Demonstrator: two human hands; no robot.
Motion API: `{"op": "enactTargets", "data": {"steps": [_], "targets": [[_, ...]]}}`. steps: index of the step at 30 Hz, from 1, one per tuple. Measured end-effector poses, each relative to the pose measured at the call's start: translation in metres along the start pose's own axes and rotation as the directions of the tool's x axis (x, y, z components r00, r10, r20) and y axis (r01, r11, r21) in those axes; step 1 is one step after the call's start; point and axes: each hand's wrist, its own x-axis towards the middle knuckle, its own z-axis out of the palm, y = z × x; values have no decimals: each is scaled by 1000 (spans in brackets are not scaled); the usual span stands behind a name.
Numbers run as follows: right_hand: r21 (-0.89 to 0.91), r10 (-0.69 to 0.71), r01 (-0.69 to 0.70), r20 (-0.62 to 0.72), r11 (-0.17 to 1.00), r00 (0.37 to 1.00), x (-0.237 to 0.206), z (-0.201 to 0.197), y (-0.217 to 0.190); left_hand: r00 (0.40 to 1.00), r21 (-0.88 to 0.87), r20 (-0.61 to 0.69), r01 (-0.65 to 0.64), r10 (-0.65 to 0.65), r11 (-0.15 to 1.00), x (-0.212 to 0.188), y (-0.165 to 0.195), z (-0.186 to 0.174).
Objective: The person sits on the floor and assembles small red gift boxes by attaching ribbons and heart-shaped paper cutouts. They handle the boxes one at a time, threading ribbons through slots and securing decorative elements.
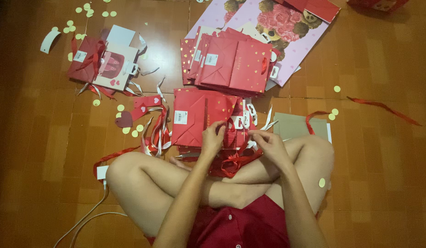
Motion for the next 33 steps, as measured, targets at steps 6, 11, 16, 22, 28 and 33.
{"op": "enactTargets", "data": {"steps": [6, 11, 16, 22, 28, 33], "targets": [[-240, -72, 80, 45, 968, 996, 23, 32, 6, 1000, -18, 8, 17, -17, 1000, 0, -1, 0], [-237, -58, 39, -74, 971, 996, 44, 49, 14, 999, 22, -1, 46, -46, 999, 0, -3, 0], [-180, -100, 78, -116, 981, 988, 56, 62, 13, 999, -22, 11, 42, -42, 999, -1, -3, 0], [-306, -260, 190, -205, 933, 944, 52, 68, 9, 997, 31, 13, 72, -72, 997, 0, -7, -1], [-322, -171, 117, -146, 939, 974, 43, 65, 11, 994, -19, 8, 107, -107, 994, 1, -14, 1], [-361, -245, 189, -117, 913, 962, 42, 68, 11, 997, -20, -13, 78, -78, 997, 3, -17, 0]]}}
